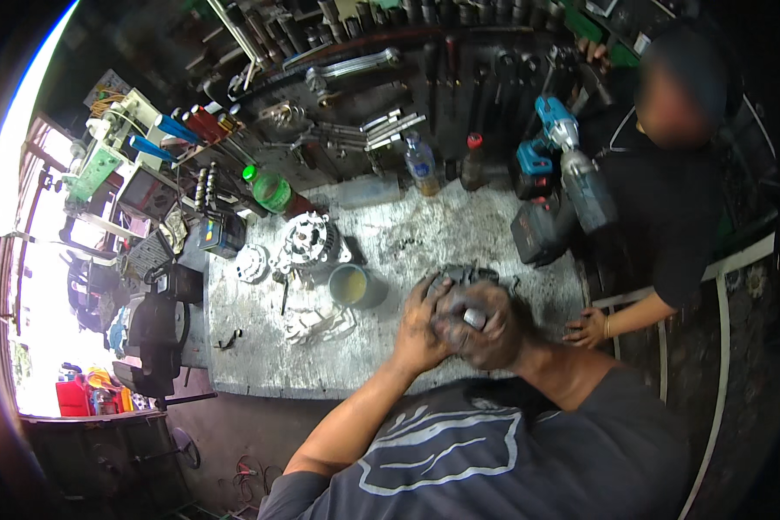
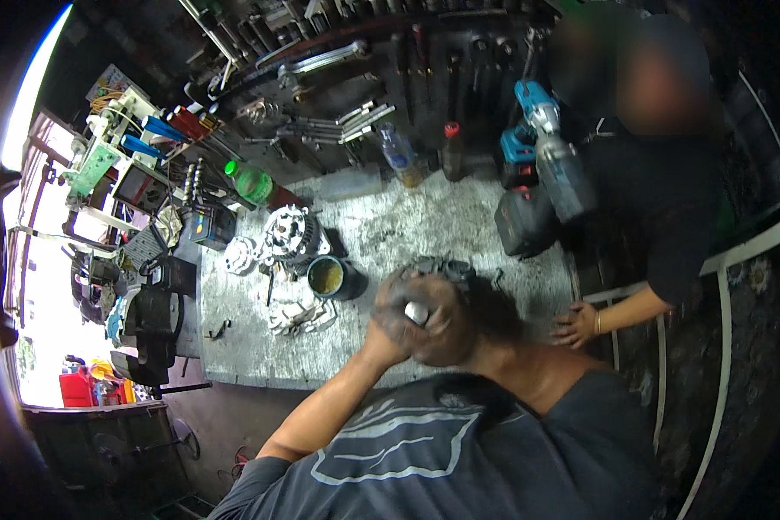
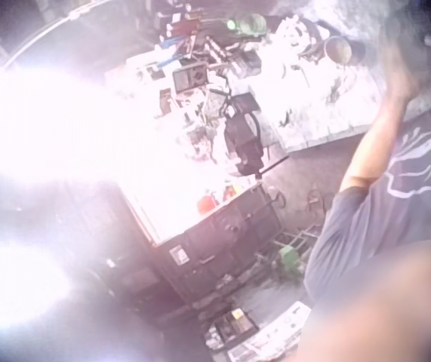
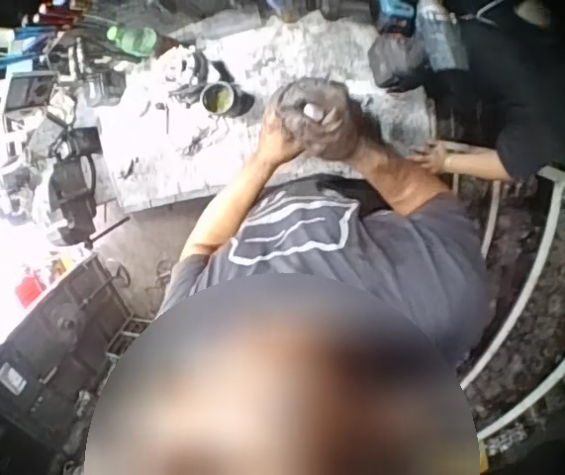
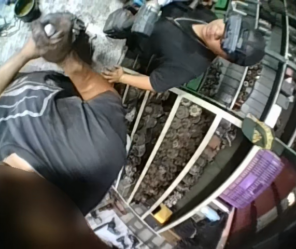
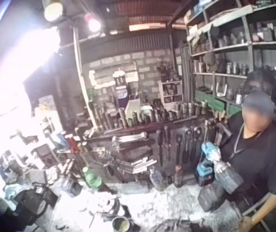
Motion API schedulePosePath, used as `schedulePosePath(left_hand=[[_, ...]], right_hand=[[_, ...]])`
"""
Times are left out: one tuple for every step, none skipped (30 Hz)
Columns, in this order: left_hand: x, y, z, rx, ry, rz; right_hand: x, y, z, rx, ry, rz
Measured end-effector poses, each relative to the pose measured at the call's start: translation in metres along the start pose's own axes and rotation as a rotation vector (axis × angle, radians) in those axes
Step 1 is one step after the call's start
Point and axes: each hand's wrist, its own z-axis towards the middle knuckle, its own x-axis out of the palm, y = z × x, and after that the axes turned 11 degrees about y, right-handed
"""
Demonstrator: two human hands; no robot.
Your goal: The person disassembles an alternator on a workbench, removes a circular component, and uses a screwdriver to adjust internal parts. They then retrieve a socket from a tool kit and walk to a car battery where another person is working.
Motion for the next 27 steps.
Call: schedulePosePath(left_hand=[[-0.004,0.000,0.000,0.053,-0.016,0.026],[-0.009,-0.001,0.001,0.043,0.021,-0.001],[-0.016,-0.001,0.003,0.043,0.016,-0.035],[-0.022,-0.001,0.007,0.042,0.010,-0.068],[-0.026,-0.004,0.007,0.028,-0.001,-0.122],[-0.036,0.004,0.014,0.128,0.044,-0.146],[-0.042,0.007,0.018,0.141,0.111,-0.161],[-0.046,0.009,0.019,0.135,0.155,-0.152],[-0.049,0.011,0.021,0.131,0.184,-0.146],[-0.050,0.011,0.020,0.151,0.187,-0.176],[-0.048,0.010,0.019,0.162,0.185,-0.140],[-0.047,0.010,0.017,0.210,0.148,-0.132],[-0.044,0.008,0.013,0.248,0.089,-0.125],[-0.041,0.006,0.012,0.137,0.156,-0.147],[-0.038,0.003,0.008,0.153,0.111,-0.184],[-0.036,0.002,0.008,0.129,0.081,-0.186],[-0.035,0.001,0.002,0.132,0.038,-0.185],[-0.034,0.001,0.006,0.207,0.067,-0.027],[-0.034,0.001,0.006,0.121,0.058,-0.163],[-0.034,0.001,0.003,0.075,0.138,-0.174],[-0.033,0.001,0.003,0.036,0.210,-0.201],[-0.032,0.001,-0.002,0.063,0.111,-0.074],[-0.029,-0.002,-0.005,0.139,-0.033,0.047],[-0.027,-0.003,-0.010,0.152,-0.046,0.097],[-0.024,-0.007,-0.017,0.264,-0.141,0.060],[-0.023,-0.011,-0.018,0.269,-0.094,-0.020],[-0.022,-0.015,-0.022,0.282,-0.049,-0.090]], right_hand=[[0.001,0.000,0.000,-0.045,0.024,-0.040],[0.001,0.000,0.000,0.028,0.086,0.170],[0.001,-0.003,0.002,0.080,0.121,0.414],[0.001,-0.009,0.004,0.051,0.219,0.606],[0.001,-0.025,0.012,-0.099,0.470,1.053],[0.002,-0.028,0.012,-0.159,0.613,1.079],[0.004,-0.031,0.013,-0.145,0.659,0.963],[0.005,-0.032,0.014,-0.159,0.585,0.916],[0.008,-0.029,0.014,-0.131,0.618,0.857],[0.011,-0.022,0.013,-0.058,0.435,0.941],[0.011,-0.015,0.012,0.037,0.389,0.981],[0.015,-0.003,0.012,0.089,0.318,0.708],[0.020,0.010,0.012,0.168,0.187,0.474],[0.024,0.027,0.011,0.286,0.078,0.224],[0.035,0.040,0.014,0.396,-0.127,0.289],[0.032,0.040,0.020,0.357,-0.072,0.401],[0.028,0.036,0.029,0.188,0.017,0.531],[0.021,0.031,0.036,0.167,0.216,0.793],[0.013,0.025,0.043,0.166,0.393,0.971],[0.004,0.018,0.051,0.254,0.581,1.050],[-0.005,0.018,0.051,0.449,0.513,0.931],[-0.014,0.017,0.055,0.243,0.509,0.342],[-0.026,0.026,0.050,0.051,0.477,-0.279],[-0.037,0.034,0.050,0.384,0.687,-0.517],[-0.046,0.043,0.052,0.628,0.857,-0.694],[-0.053,0.051,0.057,0.486,0.922,-0.661],[-0.062,0.060,0.062,0.272,0.960,-0.598]])
